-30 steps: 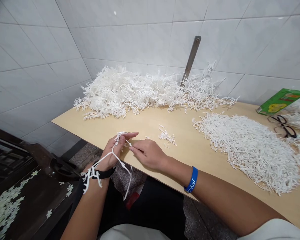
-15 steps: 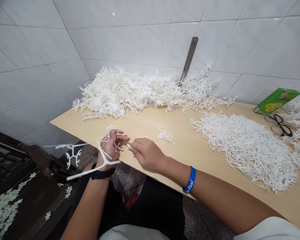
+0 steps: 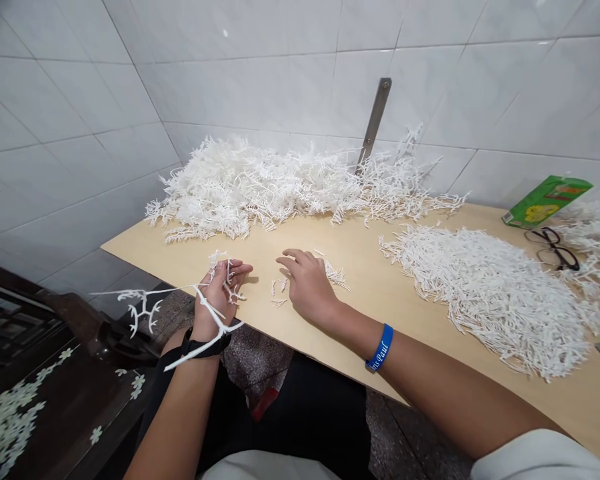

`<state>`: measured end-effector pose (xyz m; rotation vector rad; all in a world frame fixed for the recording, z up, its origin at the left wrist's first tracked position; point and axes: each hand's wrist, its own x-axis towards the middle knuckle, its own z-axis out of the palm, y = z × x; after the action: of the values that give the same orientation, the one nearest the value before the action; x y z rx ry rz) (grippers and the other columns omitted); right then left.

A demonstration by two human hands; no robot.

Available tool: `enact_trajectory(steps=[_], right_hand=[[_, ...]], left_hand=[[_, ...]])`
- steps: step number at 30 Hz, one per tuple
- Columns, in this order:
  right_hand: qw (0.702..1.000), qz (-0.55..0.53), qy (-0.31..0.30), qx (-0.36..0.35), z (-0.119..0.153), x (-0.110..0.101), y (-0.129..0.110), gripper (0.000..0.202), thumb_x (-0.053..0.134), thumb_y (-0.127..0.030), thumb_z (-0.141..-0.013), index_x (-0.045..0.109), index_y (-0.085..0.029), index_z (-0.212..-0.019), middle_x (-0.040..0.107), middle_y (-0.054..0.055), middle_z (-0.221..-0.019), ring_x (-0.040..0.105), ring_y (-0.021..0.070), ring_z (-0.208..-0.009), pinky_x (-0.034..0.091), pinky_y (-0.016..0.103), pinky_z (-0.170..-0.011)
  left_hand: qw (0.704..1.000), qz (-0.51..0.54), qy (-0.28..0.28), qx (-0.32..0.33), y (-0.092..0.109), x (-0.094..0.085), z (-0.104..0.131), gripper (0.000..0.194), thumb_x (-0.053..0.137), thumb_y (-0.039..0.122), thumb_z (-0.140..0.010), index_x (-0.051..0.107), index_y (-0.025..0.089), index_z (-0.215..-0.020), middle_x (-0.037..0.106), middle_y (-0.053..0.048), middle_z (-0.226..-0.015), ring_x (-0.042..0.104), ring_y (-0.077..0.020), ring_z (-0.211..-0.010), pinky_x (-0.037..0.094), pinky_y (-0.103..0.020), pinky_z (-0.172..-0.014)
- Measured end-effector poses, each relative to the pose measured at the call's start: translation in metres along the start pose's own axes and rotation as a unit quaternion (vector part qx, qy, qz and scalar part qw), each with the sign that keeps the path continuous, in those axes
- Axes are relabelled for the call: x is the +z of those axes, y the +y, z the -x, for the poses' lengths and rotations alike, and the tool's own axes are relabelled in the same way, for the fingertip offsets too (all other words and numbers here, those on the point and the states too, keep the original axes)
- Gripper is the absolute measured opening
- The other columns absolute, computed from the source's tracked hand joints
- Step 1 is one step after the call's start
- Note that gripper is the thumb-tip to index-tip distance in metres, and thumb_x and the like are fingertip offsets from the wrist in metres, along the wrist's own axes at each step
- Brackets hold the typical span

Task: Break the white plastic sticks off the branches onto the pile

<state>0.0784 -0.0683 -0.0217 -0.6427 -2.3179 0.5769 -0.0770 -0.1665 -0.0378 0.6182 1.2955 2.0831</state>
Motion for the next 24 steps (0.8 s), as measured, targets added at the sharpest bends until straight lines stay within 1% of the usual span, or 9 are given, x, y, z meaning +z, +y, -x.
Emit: enact_trajectory(steps=[3, 5, 6, 7, 9, 11, 15, 19, 24], right_hand=[[0.971, -0.231, -0.042, 0.055, 0.007, 0.001, -0.019, 0.023, 0.042, -0.016, -0.09, 0.063, -0.018, -0.101, 0.067, 0.009, -0.102, 0.064, 0.0186, -0.085, 0.05, 0.035, -0.074], [0.89, -0.402, -0.17, 0.131, 0.014, 0.005, -0.035, 0.022, 0.04, -0.024, -0.092, 0.06, -0.017, -0.099, 0.067, 0.006, -0.085, 0.063, 0.0147, -0.063, 0.049, 0.028, -0.054], [0.838, -0.464, -0.243, 0.154, 0.017, 0.007, -0.042, 0.02, 0.043, -0.025, -0.09, 0.06, -0.016, -0.097, 0.068, 0.007, -0.085, 0.064, 0.0148, -0.064, 0.049, 0.026, -0.052], [0.788, -0.512, -0.293, 0.177, 0.019, 0.009, -0.047, 0.018, 0.048, -0.025, -0.088, 0.06, -0.016, -0.097, 0.068, 0.007, -0.087, 0.066, 0.015, -0.069, 0.051, 0.026, -0.055], [0.714, -0.578, -0.326, 0.224, 0.018, 0.013, -0.05, 0.02, 0.057, -0.022, -0.082, 0.061, -0.016, -0.101, 0.069, 0.008, -0.095, 0.067, 0.0157, -0.084, 0.055, 0.029, -0.073], [0.683, -0.617, -0.276, 0.276, 0.012, 0.014, -0.045, 0.029, 0.062, -0.019, -0.077, 0.061, -0.017, -0.106, 0.068, 0.008, -0.107, 0.065, 0.0161, -0.1, 0.049, 0.033, -0.094], [0.678, -0.643, -0.099, 0.341, -0.008, 0.014, -0.02, 0.036, 0.064, -0.02, -0.075, 0.059, -0.021, -0.111, 0.056, 0.008, -0.132, 0.056, 0.0171, -0.119, 0.036, 0.033, -0.111], [0.706, -0.599, 0.078, 0.369, -0.027, 0.011, 0.013, 0.035, 0.06, -0.022, -0.076, 0.056, -0.024, -0.111, 0.05, 0.004, -0.136, 0.049, 0.0136, -0.126, 0.033, 0.029, -0.114], [0.75, -0.474, 0.253, 0.384, -0.032, -0.003, 0.061, 0.035, 0.054, -0.026, -0.076, 0.055, -0.026, -0.111, 0.058, 0.003, -0.119, 0.052, 0.0131, -0.12, 0.038, 0.033, -0.11]], left_hand=[[1.0, -0.01, 0.01, 0.004, 0.001, 0.001, 0.002, 0.035, 0.058, 0.049, -0.083, 0.062, 0.015, -0.088, 0.072, -0.006, -0.081, 0.069, -0.0159, -0.084, 0.052, -0.029, -0.08], [0.999, -0.02, 0.029, 0.01, 0.001, 0.002, 0.003, 0.035, 0.056, 0.05, -0.084, 0.061, 0.015, -0.089, 0.072, -0.006, -0.083, 0.069, -0.0165, -0.085, 0.051, -0.029, -0.079], [0.998, -0.023, 0.047, 0.017, 0.001, 0.003, 0.004, 0.035, 0.055, 0.05, -0.084, 0.061, 0.016, -0.088, 0.071, -0.006, -0.082, 0.069, -0.0165, -0.085, 0.051, -0.029, -0.079], [0.997, -0.023, 0.069, 0.025, 0.001, 0.003, 0.004, 0.034, 0.055, 0.05, -0.085, 0.06, 0.016, -0.088, 0.071, -0.005, -0.081, 0.069, -0.0164, -0.084, 0.051, -0.029, -0.079], [0.992, -0.017, 0.117, 0.044, 0.0, 0.005, 0.004, 0.034, 0.054, 0.049, -0.085, 0.06, 0.016, -0.086, 0.069, -0.004, -0.077, 0.069, -0.0161, -0.082, 0.05, -0.029, -0.079], [0.987, -0.002, 0.146, 0.062, -0.001, 0.006, 0.004, 0.035, 0.055, 0.05, -0.084, 0.06, 0.015, -0.084, 0.068, -0.003, -0.073, 0.068, -0.0159, -0.078, 0.049, -0.029, -0.078], [0.984, 0.034, 0.157, 0.077, -0.001, 0.01, 0.002, 0.033, 0.061, 0.047, -0.08, 0.061, 0.014, -0.08, 0.065, -0.002, -0.07, 0.067, -0.0146, -0.071, 0.049, -0.027, -0.073], [0.985, 0.014, 0.153, 0.083, 0.0, 0.011, 0.001, 0.032, 0.061, 0.047, -0.079, 0.06, 0.016, -0.078, 0.064, -0.001, -0.073, 0.067, -0.0141, -0.07, 0.05, -0.026, -0.07], [0.987, -0.009, 0.14, 0.08, 0.0, 0.008, 0.001, 0.032, 0.058, 0.048, -0.081, 0.059, 0.016, -0.08, 0.063, -0.002, -0.072, 0.067, -0.015, -0.073, 0.052, -0.029, -0.076]])
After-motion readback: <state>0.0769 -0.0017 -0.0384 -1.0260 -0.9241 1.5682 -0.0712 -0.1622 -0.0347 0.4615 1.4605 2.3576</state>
